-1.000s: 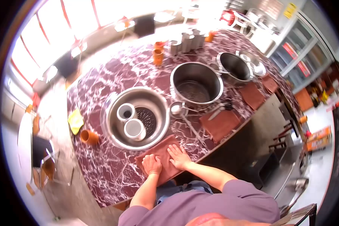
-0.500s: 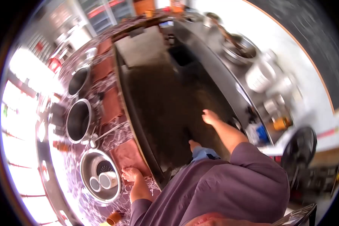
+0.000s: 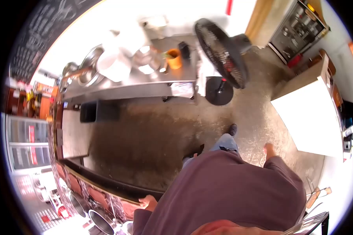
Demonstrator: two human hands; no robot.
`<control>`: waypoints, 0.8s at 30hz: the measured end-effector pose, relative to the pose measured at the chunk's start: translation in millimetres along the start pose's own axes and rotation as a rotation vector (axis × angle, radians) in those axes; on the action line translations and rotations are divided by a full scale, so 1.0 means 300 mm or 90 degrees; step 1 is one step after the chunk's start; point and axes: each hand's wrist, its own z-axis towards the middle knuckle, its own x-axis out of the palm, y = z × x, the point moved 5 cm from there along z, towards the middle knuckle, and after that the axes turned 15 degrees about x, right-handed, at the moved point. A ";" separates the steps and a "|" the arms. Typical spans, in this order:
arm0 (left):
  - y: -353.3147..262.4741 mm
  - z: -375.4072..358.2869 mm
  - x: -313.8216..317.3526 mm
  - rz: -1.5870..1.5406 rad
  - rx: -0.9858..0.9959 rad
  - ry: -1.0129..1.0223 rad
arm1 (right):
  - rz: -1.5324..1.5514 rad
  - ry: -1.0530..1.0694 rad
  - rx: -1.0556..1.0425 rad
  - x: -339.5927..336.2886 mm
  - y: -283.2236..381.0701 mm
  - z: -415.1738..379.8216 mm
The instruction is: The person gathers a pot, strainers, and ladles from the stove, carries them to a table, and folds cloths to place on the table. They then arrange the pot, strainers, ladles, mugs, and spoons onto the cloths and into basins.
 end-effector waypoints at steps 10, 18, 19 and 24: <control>-1.844 -1.463 -0.614 -0.322 1.438 0.129 | 0.241 0.125 0.123 -0.472 -0.230 0.252; -2.339 -2.679 -1.733 -0.825 1.403 0.573 | 0.433 0.083 -0.076 -1.003 0.269 0.602; -2.376 -2.764 -1.788 -0.824 1.442 0.577 | 0.479 0.033 -0.116 -1.039 0.329 0.608; -2.673 -2.947 -1.893 -0.783 1.399 0.618 | 0.326 0.137 -0.016 -0.951 0.397 0.807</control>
